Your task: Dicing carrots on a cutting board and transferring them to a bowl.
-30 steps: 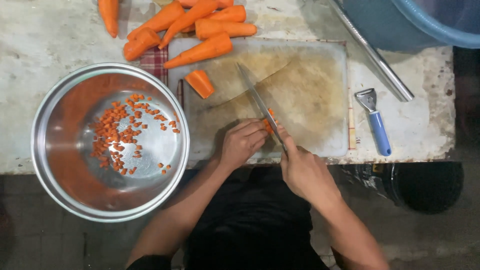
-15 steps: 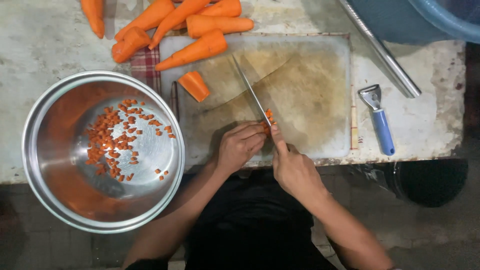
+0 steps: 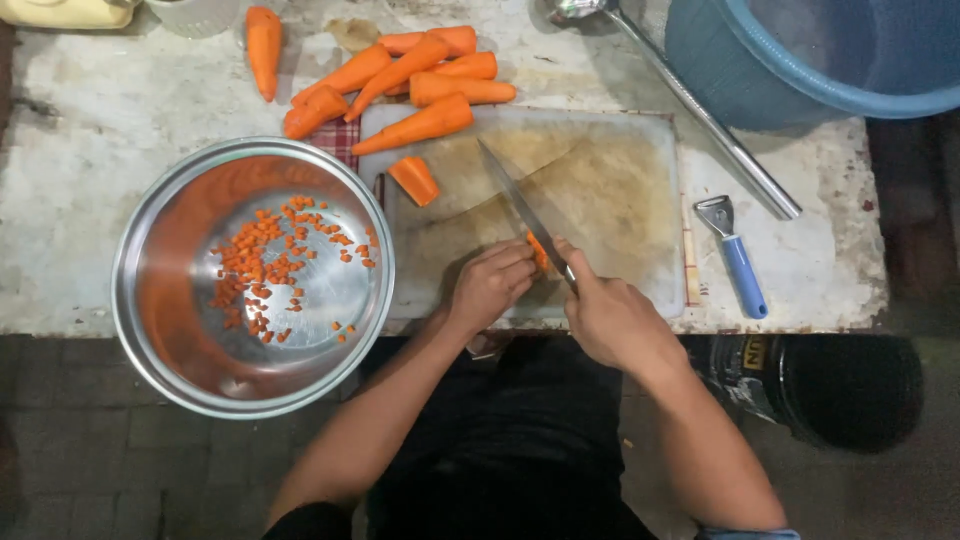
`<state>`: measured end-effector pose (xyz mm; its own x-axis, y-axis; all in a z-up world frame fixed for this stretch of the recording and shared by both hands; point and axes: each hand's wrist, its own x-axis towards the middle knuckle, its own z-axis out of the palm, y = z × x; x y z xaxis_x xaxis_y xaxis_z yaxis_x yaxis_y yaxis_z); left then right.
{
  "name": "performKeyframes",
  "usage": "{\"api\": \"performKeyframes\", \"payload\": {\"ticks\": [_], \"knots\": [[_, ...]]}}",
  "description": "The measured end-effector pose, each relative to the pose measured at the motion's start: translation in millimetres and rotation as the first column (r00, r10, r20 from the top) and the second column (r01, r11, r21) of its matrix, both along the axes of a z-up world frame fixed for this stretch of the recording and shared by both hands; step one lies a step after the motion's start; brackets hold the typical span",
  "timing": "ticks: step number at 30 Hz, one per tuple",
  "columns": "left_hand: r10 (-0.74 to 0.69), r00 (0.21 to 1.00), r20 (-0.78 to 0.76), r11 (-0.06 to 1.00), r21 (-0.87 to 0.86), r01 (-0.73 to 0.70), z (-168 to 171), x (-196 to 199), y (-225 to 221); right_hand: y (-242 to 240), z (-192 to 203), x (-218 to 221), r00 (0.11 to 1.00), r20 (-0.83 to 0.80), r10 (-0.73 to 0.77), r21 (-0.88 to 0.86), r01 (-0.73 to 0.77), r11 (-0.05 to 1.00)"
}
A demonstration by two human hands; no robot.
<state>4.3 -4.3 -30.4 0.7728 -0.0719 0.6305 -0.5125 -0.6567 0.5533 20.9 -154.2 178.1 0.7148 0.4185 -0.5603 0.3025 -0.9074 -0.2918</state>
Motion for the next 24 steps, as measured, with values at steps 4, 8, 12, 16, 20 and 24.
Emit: {"api": "performKeyframes", "payload": {"ticks": [4, 8, 12, 16, 20, 24], "knots": [[-0.026, 0.999, -0.034, 0.999, -0.023, 0.025, 1.1, -1.2, 2.0, 0.5, 4.6, -8.1, 1.0, -0.02, 0.0, -0.026, -0.001, 1.0], [-0.025, 0.999, -0.043, 0.999, -0.035, 0.023, 5.0, -0.8, 3.1, -2.6, -1.5, -10.1, 0.999, -0.032, -0.013, -0.051, 0.011, 0.999], [-0.001, 0.999, -0.049, 1.0, -0.017, 0.0, 2.8, -0.4, 1.5, 0.5, 0.7, -10.0, 0.995, -0.082, -0.048, -0.04, 0.045, 0.998], [-0.025, 0.998, -0.064, 0.999, -0.048, 0.022, 32.6, -1.9, 1.8, -5.9, -12.8, -7.7, 0.996, -0.079, -0.03, -0.014, 0.029, 0.999], [-0.024, 0.996, -0.081, 0.998, -0.052, 0.02, 26.3, -0.9, 1.4, -5.7, -12.1, -2.5, 0.995, -0.092, -0.045, -0.016, 0.043, 0.999], [-0.051, 0.998, -0.042, 0.994, -0.098, 0.047, 28.5, 2.7, 2.1, -12.0, -31.2, -3.1, 1.0, -0.026, 0.003, 0.067, -0.001, 0.998]]}}
